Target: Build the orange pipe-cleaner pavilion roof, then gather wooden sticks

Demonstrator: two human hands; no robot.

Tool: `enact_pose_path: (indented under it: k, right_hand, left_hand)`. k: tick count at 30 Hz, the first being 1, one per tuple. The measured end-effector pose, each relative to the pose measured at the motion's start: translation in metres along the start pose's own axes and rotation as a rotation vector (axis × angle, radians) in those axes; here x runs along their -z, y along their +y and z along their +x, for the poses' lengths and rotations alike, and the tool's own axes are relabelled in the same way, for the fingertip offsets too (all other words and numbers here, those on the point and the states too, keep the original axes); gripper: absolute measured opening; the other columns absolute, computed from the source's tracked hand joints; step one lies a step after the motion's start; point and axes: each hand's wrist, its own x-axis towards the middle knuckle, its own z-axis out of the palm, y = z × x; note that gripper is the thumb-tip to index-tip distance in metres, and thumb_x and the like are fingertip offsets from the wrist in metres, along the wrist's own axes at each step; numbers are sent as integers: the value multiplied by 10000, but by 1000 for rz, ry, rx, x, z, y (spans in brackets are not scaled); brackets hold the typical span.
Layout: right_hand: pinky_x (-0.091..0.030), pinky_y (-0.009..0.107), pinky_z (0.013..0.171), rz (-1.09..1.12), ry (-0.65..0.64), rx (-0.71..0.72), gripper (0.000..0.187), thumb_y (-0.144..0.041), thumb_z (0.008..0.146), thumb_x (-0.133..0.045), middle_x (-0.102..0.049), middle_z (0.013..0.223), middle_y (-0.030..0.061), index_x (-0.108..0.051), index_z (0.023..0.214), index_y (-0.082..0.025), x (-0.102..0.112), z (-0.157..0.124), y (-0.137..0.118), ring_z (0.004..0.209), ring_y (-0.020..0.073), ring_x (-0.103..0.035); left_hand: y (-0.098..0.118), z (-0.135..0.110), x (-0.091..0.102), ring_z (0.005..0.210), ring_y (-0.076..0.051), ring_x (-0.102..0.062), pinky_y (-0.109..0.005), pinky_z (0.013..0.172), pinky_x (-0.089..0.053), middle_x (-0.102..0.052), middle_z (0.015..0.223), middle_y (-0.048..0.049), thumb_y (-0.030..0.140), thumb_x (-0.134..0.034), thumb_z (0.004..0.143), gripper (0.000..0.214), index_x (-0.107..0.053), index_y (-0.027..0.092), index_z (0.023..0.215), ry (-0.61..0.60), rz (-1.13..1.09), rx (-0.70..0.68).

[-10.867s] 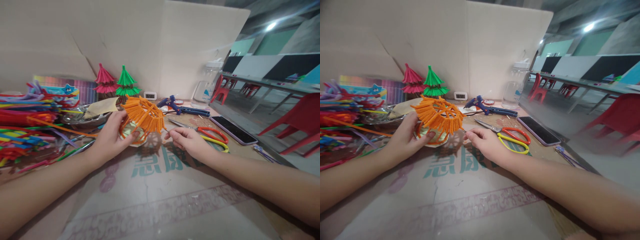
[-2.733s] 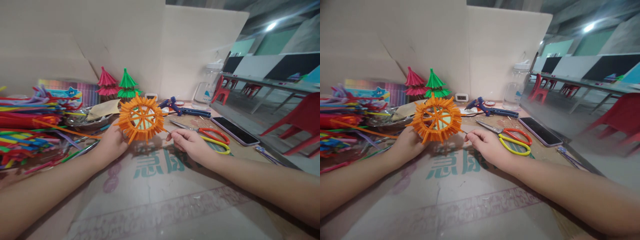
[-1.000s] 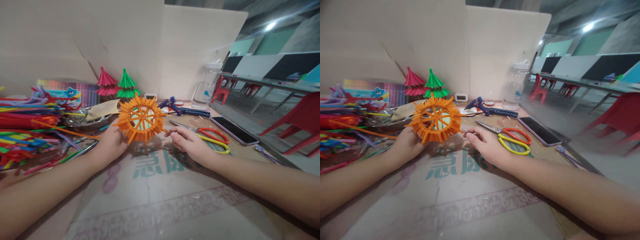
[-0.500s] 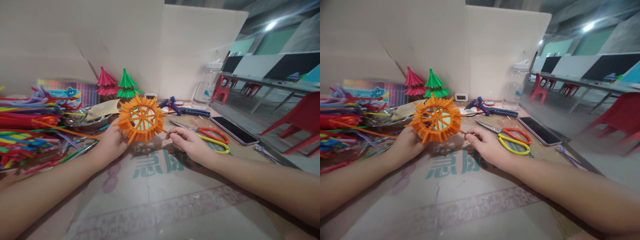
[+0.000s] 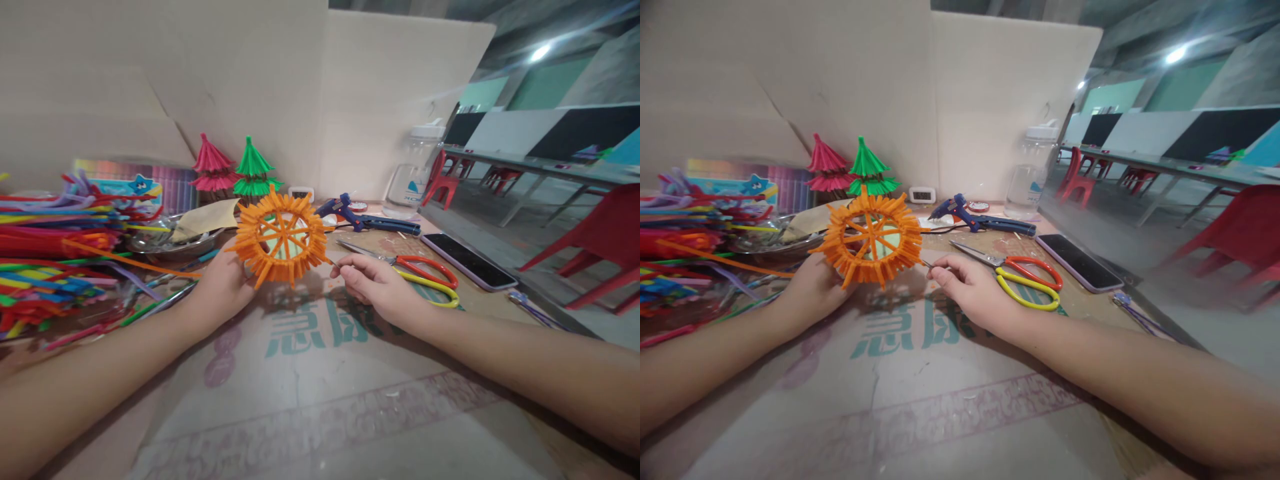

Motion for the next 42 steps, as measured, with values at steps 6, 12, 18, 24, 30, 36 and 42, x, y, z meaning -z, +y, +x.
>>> enact_pose_path:
  k: [6,12,18,24,30,36,42]
  right_hand:
    - [-267,277,524,21,2,-18,342,-536,911,-597,-388,610,-79,-641,952,-199,-1,0,3,541,121,-344]
    - [-288,279,546,35,29,-10,345,-538,910,-602,-419,655,-62,-651,953,-198,0,2,6,576,126,-377]
    - [-300,286,560,-4,12,-30,407,-591,901,-603,-412,628,-58,-659,951,-191,1,2,3,586,140,-405]
    - [-267,276,526,-8,-8,-42,426,-588,917,-585,-401,602,-70,-669,972,-174,0,1,2,548,124,-358]
    - [-254,276,515,11,-10,-52,434,-611,905,-605,-385,596,-74,-660,944,-182,0,1,3,538,121,-348]
    - [-265,276,523,6,-16,-38,437,-608,909,-596,-402,600,-72,-661,952,-179,0,1,2,547,120,-363]
    - [-257,282,531,19,-14,-55,432,-610,905,-599,-389,603,-78,-652,949,-183,0,0,1,544,122,-351]
  left_hand:
    - [1,0,1,1005,-331,-709,-525,913,-613,-760,1014,-105,307,-462,923,296,-745,231,966,-44,8,31]
    - [-8,-3,-3,1078,-325,-698,-513,999,-590,-767,1053,-103,265,-495,904,245,-734,218,936,-42,-2,43]
    - [-9,-3,-4,1097,-342,-692,-535,1015,-580,-758,1087,-121,259,-506,897,255,-737,192,980,4,-26,31]
    - [-2,-1,0,1117,-322,-673,-543,1033,-578,-752,1191,-106,273,-490,912,305,-746,212,1065,-1,-36,12]
    - [5,-1,6,1221,-352,-631,-570,1111,-530,-730,1269,-155,214,-501,941,315,-737,151,1140,-36,-21,26]
    - [7,0,6,1216,-314,-639,-493,1123,-530,-739,1243,-121,179,-504,955,290,-727,156,1140,-51,-25,18]
    - [6,0,7,1217,-331,-640,-533,1105,-540,-728,1249,-154,202,-477,993,292,-724,134,1134,-45,7,6]
